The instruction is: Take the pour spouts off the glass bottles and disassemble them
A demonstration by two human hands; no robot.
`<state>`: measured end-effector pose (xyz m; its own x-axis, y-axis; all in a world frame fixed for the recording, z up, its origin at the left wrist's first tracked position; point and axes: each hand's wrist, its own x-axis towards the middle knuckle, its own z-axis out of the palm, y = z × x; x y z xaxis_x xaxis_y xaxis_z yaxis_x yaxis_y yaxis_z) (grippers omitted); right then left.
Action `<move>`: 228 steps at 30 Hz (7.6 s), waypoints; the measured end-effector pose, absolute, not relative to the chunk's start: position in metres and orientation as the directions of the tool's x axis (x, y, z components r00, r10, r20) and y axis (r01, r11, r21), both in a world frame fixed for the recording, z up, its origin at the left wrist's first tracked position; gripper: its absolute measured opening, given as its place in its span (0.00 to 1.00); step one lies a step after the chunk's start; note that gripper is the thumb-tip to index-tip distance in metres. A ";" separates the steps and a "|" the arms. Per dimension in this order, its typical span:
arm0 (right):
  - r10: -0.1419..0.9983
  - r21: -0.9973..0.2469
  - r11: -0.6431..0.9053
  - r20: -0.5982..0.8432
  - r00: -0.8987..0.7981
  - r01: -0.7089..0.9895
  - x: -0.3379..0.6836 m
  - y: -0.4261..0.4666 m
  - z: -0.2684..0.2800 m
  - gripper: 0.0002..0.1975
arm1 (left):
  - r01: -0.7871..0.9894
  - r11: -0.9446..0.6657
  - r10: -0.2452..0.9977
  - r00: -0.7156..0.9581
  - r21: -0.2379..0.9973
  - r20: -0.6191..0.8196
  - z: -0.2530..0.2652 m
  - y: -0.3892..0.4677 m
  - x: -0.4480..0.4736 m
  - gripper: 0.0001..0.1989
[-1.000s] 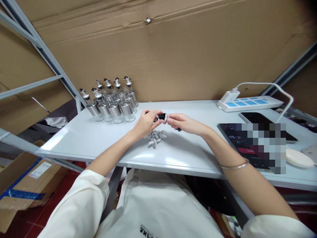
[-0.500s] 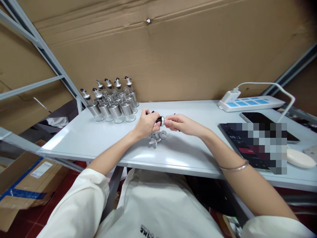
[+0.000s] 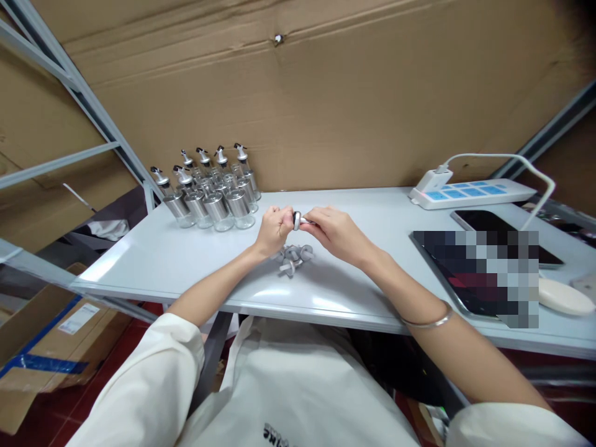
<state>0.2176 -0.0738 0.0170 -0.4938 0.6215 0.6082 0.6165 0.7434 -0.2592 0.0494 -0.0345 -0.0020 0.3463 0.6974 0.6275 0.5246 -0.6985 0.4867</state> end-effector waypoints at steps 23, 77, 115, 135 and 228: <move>0.846 -0.747 0.527 0.416 -0.335 0.404 0.223 -0.074 0.026 0.17 | 0.397 -0.763 0.645 0.415 0.510 0.642 0.005 -0.033 0.047 0.28; 0.921 -0.725 0.313 0.075 -0.381 0.614 0.249 -0.067 0.024 0.05 | 0.588 -0.787 0.615 0.728 0.186 0.303 0.002 0.052 0.053 0.11; 0.862 -0.706 0.356 -0.005 -0.507 0.612 0.234 -0.072 0.020 0.22 | 0.467 -0.714 0.585 -0.012 0.522 0.811 0.003 0.001 -0.019 0.15; 0.666 -0.543 0.606 -0.054 -0.744 0.582 0.227 -0.080 -0.004 0.67 | 0.629 -0.381 0.504 -0.472 0.677 0.723 0.005 0.078 -0.126 0.15; 0.842 -0.721 0.534 0.503 -0.197 0.441 0.239 -0.064 0.017 0.18 | 0.480 -0.877 0.310 0.516 0.030 0.798 -0.005 -0.026 0.045 0.15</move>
